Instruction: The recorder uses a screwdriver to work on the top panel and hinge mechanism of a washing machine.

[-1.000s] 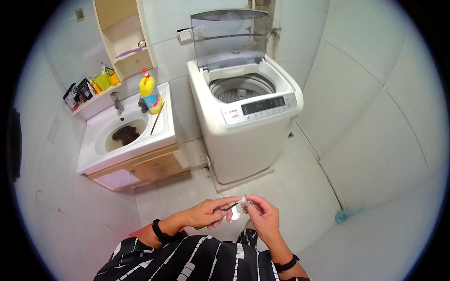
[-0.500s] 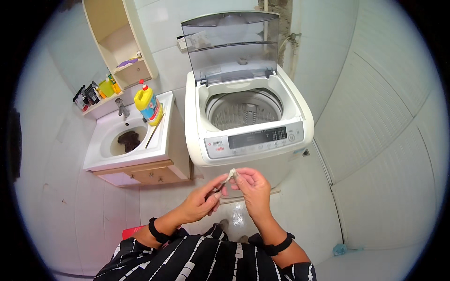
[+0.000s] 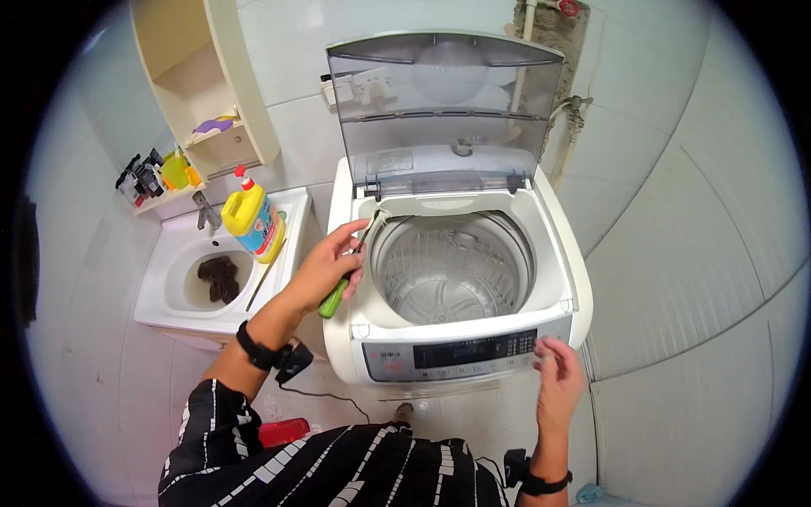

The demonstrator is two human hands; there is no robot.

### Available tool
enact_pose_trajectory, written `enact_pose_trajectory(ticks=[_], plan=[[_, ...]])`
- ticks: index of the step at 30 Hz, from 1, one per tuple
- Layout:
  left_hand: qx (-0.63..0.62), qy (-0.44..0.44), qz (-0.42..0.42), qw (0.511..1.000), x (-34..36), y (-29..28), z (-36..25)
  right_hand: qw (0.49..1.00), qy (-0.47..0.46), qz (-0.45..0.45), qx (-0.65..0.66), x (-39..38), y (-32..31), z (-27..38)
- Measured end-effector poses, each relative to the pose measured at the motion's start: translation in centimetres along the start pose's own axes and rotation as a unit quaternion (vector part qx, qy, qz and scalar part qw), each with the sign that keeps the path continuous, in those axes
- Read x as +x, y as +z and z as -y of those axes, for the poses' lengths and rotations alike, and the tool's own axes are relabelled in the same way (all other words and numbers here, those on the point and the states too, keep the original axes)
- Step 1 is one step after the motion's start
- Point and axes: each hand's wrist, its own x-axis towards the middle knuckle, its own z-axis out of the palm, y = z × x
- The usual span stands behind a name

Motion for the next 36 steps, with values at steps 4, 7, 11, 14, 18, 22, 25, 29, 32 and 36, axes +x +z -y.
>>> enact_pose_trajectory(ticks=[4,7,11,14,18,22,25,29,32,36], plan=[[-0.070,-0.112,-0.003,0.991,7.0,-2.7,3.6,0.992,0.010,-0.113,-0.052,0.8,-2.0,-2.4],[-0.135,-0.148,-0.064,0.978,10.5,-3.0,5.7,0.988,-0.011,-0.132,-0.082,2.6,-3.7,-3.3],[-0.102,-0.188,-0.142,0.967,12.4,-1.5,6.8,0.986,-0.040,-0.133,-0.095,6.3,-6.4,-4.9],[-0.102,-0.181,-0.177,0.962,13.4,-1.1,8.0,0.987,-0.045,-0.128,-0.090,9.3,-7.8,-6.0],[-0.088,-0.143,-0.230,0.958,14.4,-0.1,8.9,0.988,-0.044,-0.119,-0.086,12.5,-9.4,-6.8],[-0.064,-0.141,-0.241,0.958,14.8,0.0,9.6,0.991,-0.037,-0.104,-0.080,14.6,-10.1,-7.5],[-0.083,-0.138,-0.255,0.953,15.1,-0.2,9.7,0.993,-0.026,-0.090,-0.072,15.4,-10.2,-7.7],[-0.123,-0.138,-0.266,0.946,15.6,-0.5,9.8,0.995,-0.008,-0.069,-0.071,16.1,-10.3,-8.3],[-0.144,-0.108,-0.292,0.939,16.2,-0.1,10.1,0.995,0.013,-0.035,-0.092,16.0,-9.7,-6.7],[-0.131,-0.094,-0.293,0.942,16.3,-0.5,10.3,0.972,-0.017,0.207,-0.108,15.4,-4.0,2.1]])
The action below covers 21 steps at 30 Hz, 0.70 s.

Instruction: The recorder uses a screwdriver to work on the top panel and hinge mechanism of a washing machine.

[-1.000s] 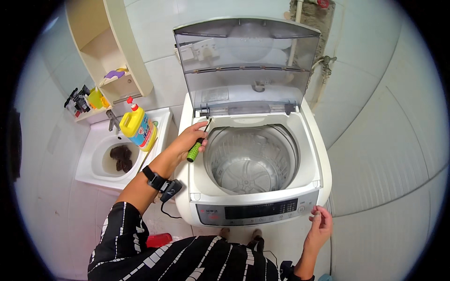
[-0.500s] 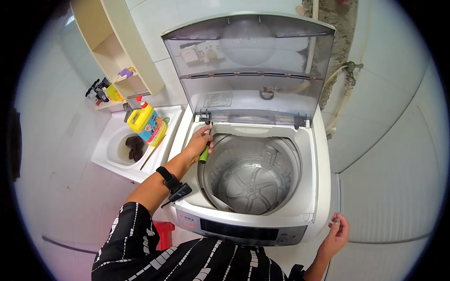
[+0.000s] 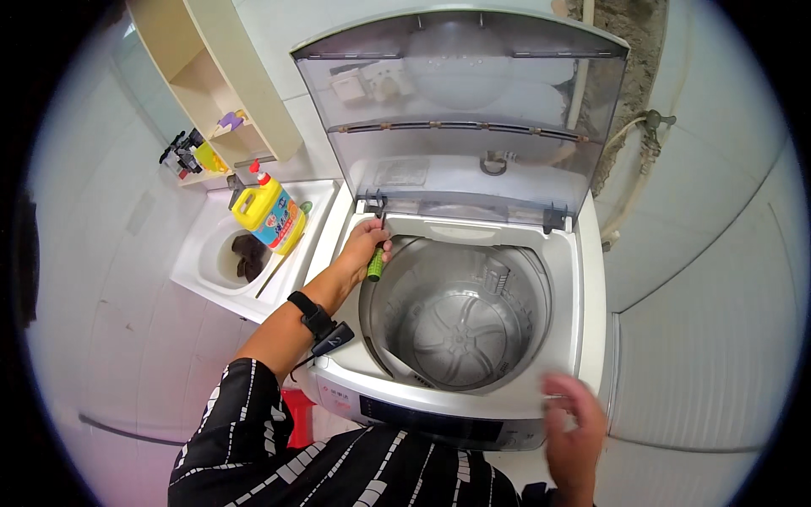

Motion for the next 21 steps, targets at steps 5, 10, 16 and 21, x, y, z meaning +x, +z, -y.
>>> enact_pose_trajectory(ticks=[5,10,16,21], plan=[[-0.037,-0.035,0.039,0.998,0.7,-0.4,-0.2,0.951,-0.036,0.307,-0.018,3.9,7.8,5.5],[-0.016,-0.008,0.024,1.000,0.9,-0.5,0.3,0.951,-0.125,0.266,-0.101,9.5,15.2,3.2],[0.008,-0.019,0.034,0.999,-0.5,-0.3,-0.3,0.966,-0.071,0.242,-0.052,9.8,19.1,0.1],[0.026,-0.035,0.070,0.997,0.1,-0.6,-0.3,0.972,-0.063,0.219,-0.053,9.9,19.2,-1.2]])
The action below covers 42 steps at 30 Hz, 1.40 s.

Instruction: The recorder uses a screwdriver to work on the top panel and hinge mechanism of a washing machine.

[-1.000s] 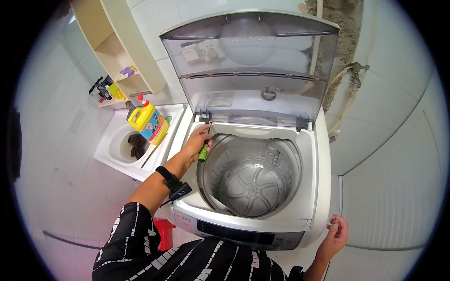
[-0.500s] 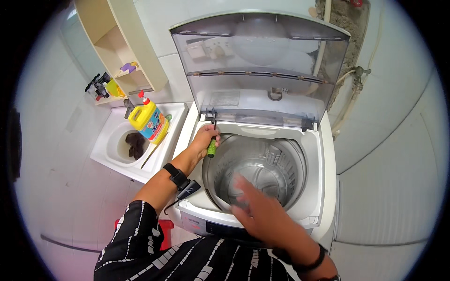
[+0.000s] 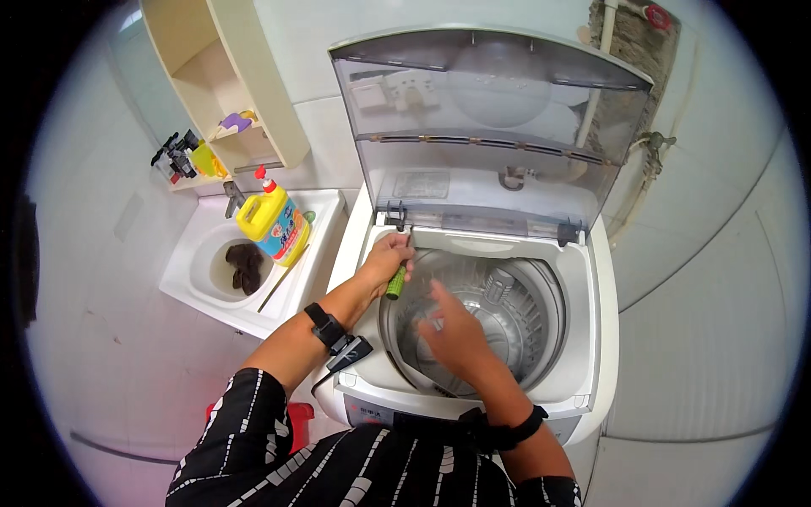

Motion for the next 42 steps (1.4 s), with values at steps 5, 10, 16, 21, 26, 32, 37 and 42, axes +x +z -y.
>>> enact_pose_trajectory(ticks=[5,10,16,21,26,32,37,42], plan=[[-0.025,-0.008,0.004,1.000,1.0,-0.8,0.0,0.999,0.004,-0.020,0.029,0.2,-0.1,-0.7],[-0.038,0.002,-0.012,0.999,0.8,0.0,0.1,0.956,0.095,0.038,0.274,3.7,1.2,-2.2],[0.014,0.003,-0.002,1.000,0.6,0.0,0.3,0.920,0.169,0.051,0.351,6.0,3.4,-1.7],[0.031,-0.008,0.043,0.999,-0.5,0.3,-0.1,0.908,0.194,0.058,0.367,6.1,3.8,-2.8],[0.057,-0.041,0.131,0.989,-1.7,-0.3,-1.1,0.908,0.179,0.054,0.375,5.6,3.2,-2.6],[0.031,-0.037,0.042,0.998,-3.4,-0.3,-1.7,0.900,0.184,0.031,0.394,5.4,2.9,-3.5],[0.029,-0.034,0.048,0.998,-2.7,-1.1,-1.5,0.903,0.172,0.034,0.393,5.1,2.9,-3.0],[0.034,-0.039,0.041,0.998,-1.7,-1.1,-1.3,0.907,0.175,0.042,0.380,5.1,2.5,-2.8]])
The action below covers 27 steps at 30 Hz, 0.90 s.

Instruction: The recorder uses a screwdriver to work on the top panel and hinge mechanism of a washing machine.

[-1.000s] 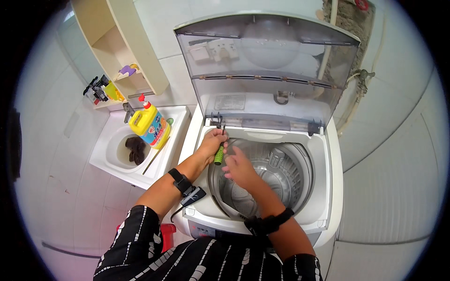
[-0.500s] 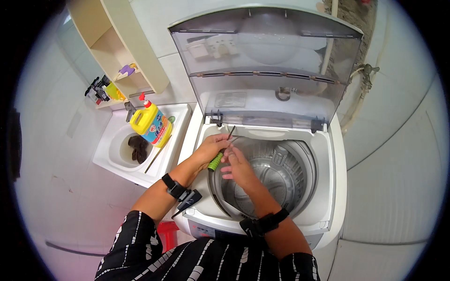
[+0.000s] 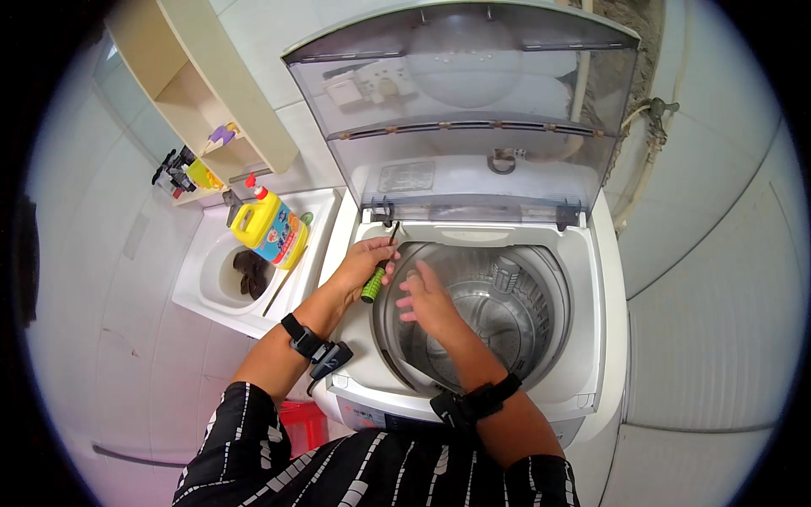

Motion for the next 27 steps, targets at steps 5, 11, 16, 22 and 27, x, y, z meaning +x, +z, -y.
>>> enact_pose_trajectory(ticks=[5,11,16,22,27], plan=[[-0.017,-0.003,-0.001,1.000,1.1,0.0,-0.2,1.000,-0.010,0.004,-0.008,0.3,0.0,-0.5],[-0.087,-0.001,-0.014,0.996,1.9,0.6,0.0,0.994,0.030,0.073,0.075,-0.8,3.0,0.1],[-0.112,-0.008,-0.020,0.993,2.2,1.5,0.3,0.985,0.025,0.065,0.160,-0.2,3.3,-0.3],[0.006,0.009,-0.002,1.000,2.1,1.3,0.7,0.985,0.034,0.039,0.165,0.5,3.2,-1.6],[0.181,0.059,-0.052,0.980,-0.6,2.9,0.8,0.988,0.023,0.029,0.150,0.4,2.6,-1.6]])
